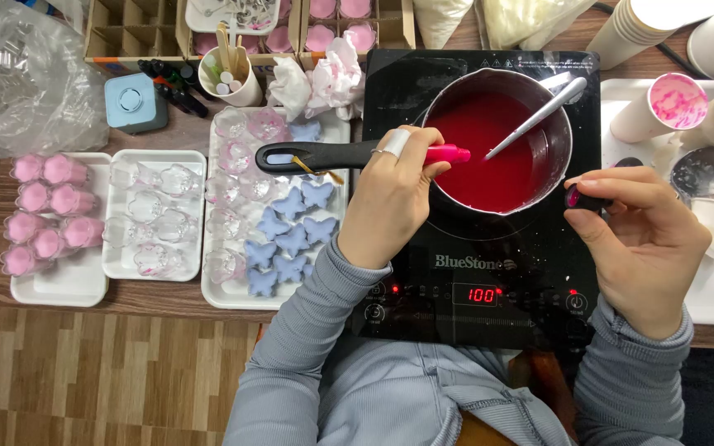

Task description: The recorder prepares wax by mixing dye and pouring it into flower-shaped silicone molds.

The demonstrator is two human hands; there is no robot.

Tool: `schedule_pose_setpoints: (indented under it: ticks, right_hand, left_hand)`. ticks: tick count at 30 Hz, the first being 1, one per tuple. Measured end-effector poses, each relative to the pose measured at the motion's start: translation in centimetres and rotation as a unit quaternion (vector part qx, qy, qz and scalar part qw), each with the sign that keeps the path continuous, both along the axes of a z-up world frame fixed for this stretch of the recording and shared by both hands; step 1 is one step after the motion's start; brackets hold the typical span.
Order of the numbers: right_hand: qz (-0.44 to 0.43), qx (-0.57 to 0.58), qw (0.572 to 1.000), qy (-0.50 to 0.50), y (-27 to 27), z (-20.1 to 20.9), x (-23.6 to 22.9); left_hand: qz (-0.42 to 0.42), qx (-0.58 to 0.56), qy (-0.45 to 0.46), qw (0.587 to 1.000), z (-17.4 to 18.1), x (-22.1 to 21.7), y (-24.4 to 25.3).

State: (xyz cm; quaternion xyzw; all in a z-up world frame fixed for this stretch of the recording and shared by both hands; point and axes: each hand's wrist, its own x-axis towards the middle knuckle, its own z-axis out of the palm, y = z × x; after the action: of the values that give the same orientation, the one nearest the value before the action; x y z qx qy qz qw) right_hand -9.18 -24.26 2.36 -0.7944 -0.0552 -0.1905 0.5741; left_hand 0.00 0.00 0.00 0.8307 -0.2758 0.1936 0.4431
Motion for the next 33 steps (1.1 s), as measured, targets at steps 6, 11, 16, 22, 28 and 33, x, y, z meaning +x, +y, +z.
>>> schedule_pose_setpoints:
  ticks: [6, 11, 16, 22, 28, 33]
  right_hand:
    - [0.002, 0.005, 1.000, 0.001, 0.06, 0.35, 0.08]
    - [0.005, 0.003, 1.000, 0.001, 0.13, 0.47, 0.10]
    - [0.008, 0.023, 1.000, 0.000, 0.37, 0.66, 0.20]
    - [0.009, 0.009, 1.000, 0.000, 0.18, 0.48, 0.15]
    - [0.012, 0.014, 1.000, 0.000, 0.22, 0.52, 0.17]
    - [0.015, -0.004, 1.000, 0.002, -0.06, 0.25, 0.17]
  left_hand:
    - [-0.006, -0.003, 0.002, 1.000, 0.29, 0.01, -0.07]
    - [-0.004, -0.001, -0.003, 1.000, 0.41, -0.01, -0.07]
    - [-0.012, 0.004, 0.000, 1.000, 0.36, 0.10, -0.04]
    - [-0.010, -0.001, -0.002, 1.000, 0.38, 0.04, -0.11]
    - [-0.011, 0.003, -0.002, 1.000, 0.38, 0.02, -0.17]
    - [-0.011, 0.000, -0.001, 1.000, 0.47, 0.02, -0.16]
